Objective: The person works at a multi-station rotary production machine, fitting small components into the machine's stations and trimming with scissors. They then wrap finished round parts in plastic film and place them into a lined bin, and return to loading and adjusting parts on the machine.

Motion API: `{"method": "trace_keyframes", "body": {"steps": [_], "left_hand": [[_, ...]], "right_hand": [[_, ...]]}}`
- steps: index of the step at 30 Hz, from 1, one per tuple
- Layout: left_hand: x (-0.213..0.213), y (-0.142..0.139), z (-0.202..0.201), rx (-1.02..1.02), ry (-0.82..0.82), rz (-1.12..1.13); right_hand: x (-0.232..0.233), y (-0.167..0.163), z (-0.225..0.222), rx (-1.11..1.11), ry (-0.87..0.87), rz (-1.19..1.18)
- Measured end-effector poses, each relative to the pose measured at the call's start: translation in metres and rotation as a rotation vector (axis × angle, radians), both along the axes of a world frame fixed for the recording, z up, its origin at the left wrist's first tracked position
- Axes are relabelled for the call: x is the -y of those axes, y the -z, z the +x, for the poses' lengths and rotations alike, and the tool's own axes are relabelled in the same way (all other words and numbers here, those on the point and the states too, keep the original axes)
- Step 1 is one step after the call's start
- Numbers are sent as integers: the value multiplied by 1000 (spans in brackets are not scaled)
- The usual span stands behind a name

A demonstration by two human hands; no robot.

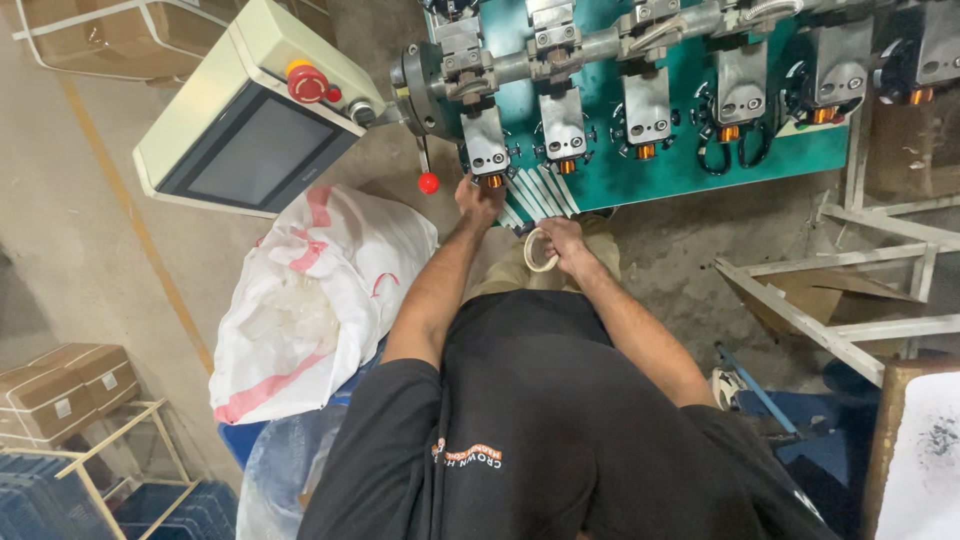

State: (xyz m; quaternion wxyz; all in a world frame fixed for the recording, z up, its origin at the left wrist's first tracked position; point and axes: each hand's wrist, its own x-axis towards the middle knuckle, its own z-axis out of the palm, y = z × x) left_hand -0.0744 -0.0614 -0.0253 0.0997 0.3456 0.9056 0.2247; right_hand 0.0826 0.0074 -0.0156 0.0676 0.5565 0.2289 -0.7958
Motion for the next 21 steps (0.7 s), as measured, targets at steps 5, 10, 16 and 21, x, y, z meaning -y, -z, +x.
{"method": "trace_keyframes", "body": {"steps": [5, 10, 16, 21], "left_hand": [[5, -1, 3, 38, -113, -87], [5, -6, 4, 189, 195, -130], [24, -9, 32, 1324, -142, -288], [14, 4, 15, -51, -22, -125]], "right_hand": [[4, 1, 5, -27, 205, -142], [11, -7, 24, -81, -195, 407], [5, -22, 21, -249, -362, 555], [9, -13, 1, -25, -248, 303]]}}
